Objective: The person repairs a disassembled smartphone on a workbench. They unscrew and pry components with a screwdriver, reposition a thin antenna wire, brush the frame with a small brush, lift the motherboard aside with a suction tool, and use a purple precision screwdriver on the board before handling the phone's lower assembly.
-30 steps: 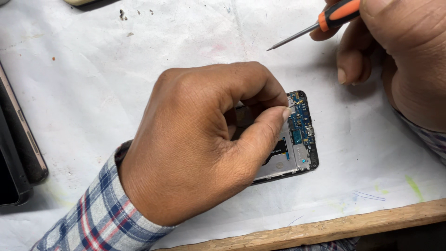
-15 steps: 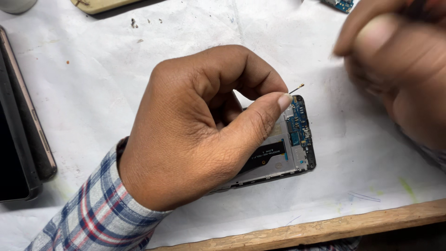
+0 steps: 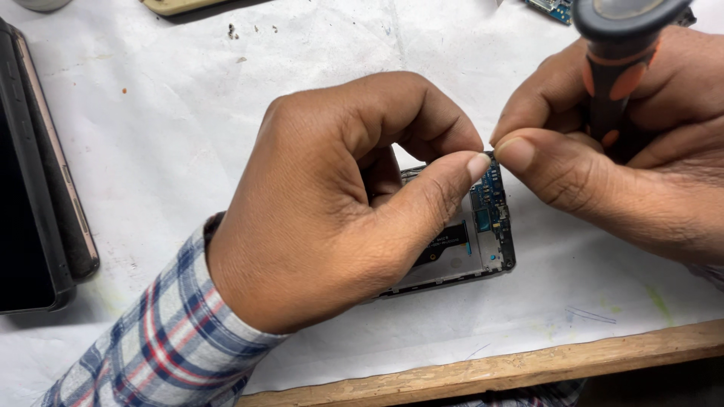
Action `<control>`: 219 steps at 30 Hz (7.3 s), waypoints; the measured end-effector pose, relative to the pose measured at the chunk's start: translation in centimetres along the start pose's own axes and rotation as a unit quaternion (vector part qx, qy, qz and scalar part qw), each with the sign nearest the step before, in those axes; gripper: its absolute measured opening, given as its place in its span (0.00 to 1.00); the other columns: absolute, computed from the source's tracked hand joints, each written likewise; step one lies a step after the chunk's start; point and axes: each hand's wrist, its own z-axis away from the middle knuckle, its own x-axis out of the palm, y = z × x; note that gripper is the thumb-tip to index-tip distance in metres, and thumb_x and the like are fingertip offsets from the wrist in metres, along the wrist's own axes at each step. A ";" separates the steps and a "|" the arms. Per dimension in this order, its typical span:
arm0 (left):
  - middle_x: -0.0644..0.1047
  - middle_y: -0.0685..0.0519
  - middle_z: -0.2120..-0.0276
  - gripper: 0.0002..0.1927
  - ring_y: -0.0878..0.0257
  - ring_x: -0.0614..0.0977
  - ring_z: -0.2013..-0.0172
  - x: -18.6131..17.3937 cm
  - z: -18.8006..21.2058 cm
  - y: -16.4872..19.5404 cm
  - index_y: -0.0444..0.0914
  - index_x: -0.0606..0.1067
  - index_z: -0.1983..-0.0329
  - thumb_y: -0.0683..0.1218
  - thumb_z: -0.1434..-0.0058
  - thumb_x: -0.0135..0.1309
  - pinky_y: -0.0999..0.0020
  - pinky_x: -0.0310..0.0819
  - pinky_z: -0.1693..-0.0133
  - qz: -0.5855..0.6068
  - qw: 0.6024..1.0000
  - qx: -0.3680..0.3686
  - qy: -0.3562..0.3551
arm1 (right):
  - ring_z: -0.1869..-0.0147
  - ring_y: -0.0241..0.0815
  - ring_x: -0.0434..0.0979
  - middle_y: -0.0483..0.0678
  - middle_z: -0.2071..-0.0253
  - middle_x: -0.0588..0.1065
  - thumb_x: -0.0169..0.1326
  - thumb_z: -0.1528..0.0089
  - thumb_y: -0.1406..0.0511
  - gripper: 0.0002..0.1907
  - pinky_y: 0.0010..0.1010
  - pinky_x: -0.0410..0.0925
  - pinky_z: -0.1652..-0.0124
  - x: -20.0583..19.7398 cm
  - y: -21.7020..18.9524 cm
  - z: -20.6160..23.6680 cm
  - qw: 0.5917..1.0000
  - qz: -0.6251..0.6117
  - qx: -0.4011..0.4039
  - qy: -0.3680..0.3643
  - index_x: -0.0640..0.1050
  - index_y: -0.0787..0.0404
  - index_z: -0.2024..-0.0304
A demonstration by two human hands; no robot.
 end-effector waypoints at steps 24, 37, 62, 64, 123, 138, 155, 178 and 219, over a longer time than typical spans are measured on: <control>0.80 0.58 0.75 0.04 0.77 0.69 0.80 -0.3 -0.6 -0.2 0.37 0.80 0.66 0.42 0.41 0.58 0.79 0.59 0.79 -0.106 0.992 0.043 0.055 | 0.77 0.27 0.71 0.43 0.76 0.71 0.57 0.33 0.62 0.09 0.20 0.64 0.78 -0.2 0.5 -1.0 1.000 -0.026 0.004 0.011 0.78 0.62 0.58; 0.77 0.58 0.78 0.04 0.75 0.73 0.80 -0.4 -0.5 -0.3 0.36 0.79 0.68 0.42 0.42 0.57 0.78 0.65 0.79 -0.120 0.991 0.013 0.058 | 0.75 0.29 0.79 0.43 0.78 0.73 0.47 0.29 0.61 0.12 0.25 0.73 0.74 0.0 -0.6 -1.4 0.995 -0.073 0.052 0.054 0.76 0.61 0.52; 0.77 0.52 0.74 0.04 0.64 0.80 0.77 -0.2 0.8 0.5 0.37 0.80 0.67 0.42 0.40 0.58 0.66 0.73 0.75 -0.247 0.967 0.053 0.029 | 0.71 0.42 0.81 0.49 0.75 0.77 0.45 0.27 0.54 0.16 0.34 0.76 0.71 0.0 -1.8 -1.2 0.994 0.001 0.092 0.056 0.76 0.57 0.50; 0.77 0.53 0.75 0.05 0.64 0.80 0.77 -0.2 0.7 0.5 0.37 0.80 0.68 0.43 0.40 0.57 0.67 0.73 0.75 -0.245 0.968 0.039 0.027 | 0.70 0.42 0.82 0.49 0.74 0.77 0.45 0.27 0.54 0.16 0.34 0.76 0.71 0.1 -1.9 -1.1 0.994 0.001 0.098 0.057 0.76 0.57 0.50; 0.77 0.53 0.80 0.06 0.62 0.78 0.82 0.3 0.2 1.4 0.39 0.80 0.73 0.44 0.42 0.57 0.64 0.70 0.78 -0.271 0.962 0.012 0.026 | 0.55 0.42 0.81 0.55 0.56 0.78 0.65 0.41 0.61 0.26 0.30 0.77 0.64 -0.3 0.0 -1.7 0.992 0.119 -0.030 -0.014 0.74 0.65 0.44; 0.78 0.53 0.80 0.06 0.61 0.79 0.82 0.8 0.1 1.5 0.39 0.79 0.73 0.45 0.43 0.58 0.64 0.72 0.78 -0.275 0.961 0.002 0.040 | 0.69 0.44 0.80 0.53 0.71 0.75 0.63 0.45 0.55 0.23 0.33 0.76 0.73 -1.4 -1.4 -3.3 0.957 0.240 0.109 -0.122 0.78 0.61 0.52; 0.78 0.53 0.78 0.04 0.65 0.78 0.82 0.5 0.1 1.0 0.39 0.79 0.73 0.43 0.43 0.57 0.67 0.70 0.79 -0.260 0.965 0.015 0.030 | 0.76 0.34 0.68 0.45 0.75 0.68 0.33 0.21 0.51 0.23 0.26 0.66 0.74 -2.0 9.1 -1.3 0.985 -0.162 0.001 0.066 0.72 0.59 0.56; 0.75 0.55 0.81 0.04 0.68 0.74 0.83 0.7 0.3 0.9 0.38 0.78 0.73 0.42 0.43 0.56 0.69 0.65 0.81 -0.234 0.970 0.034 0.051 | 0.76 0.32 0.70 0.48 0.73 0.72 0.37 0.19 0.56 0.21 0.24 0.68 0.72 -1.8 7.0 -1.2 0.991 -0.112 0.051 0.058 0.72 0.62 0.59; 0.76 0.54 0.79 0.04 0.66 0.77 0.81 0.4 0.4 1.1 0.39 0.78 0.72 0.43 0.43 0.57 0.66 0.69 0.79 -0.249 0.968 0.023 0.037 | 0.80 0.30 0.69 0.40 0.79 0.68 0.43 0.31 0.40 0.29 0.23 0.65 0.81 -0.9 1.1 -0.4 0.998 -0.026 0.060 0.018 0.74 0.56 0.65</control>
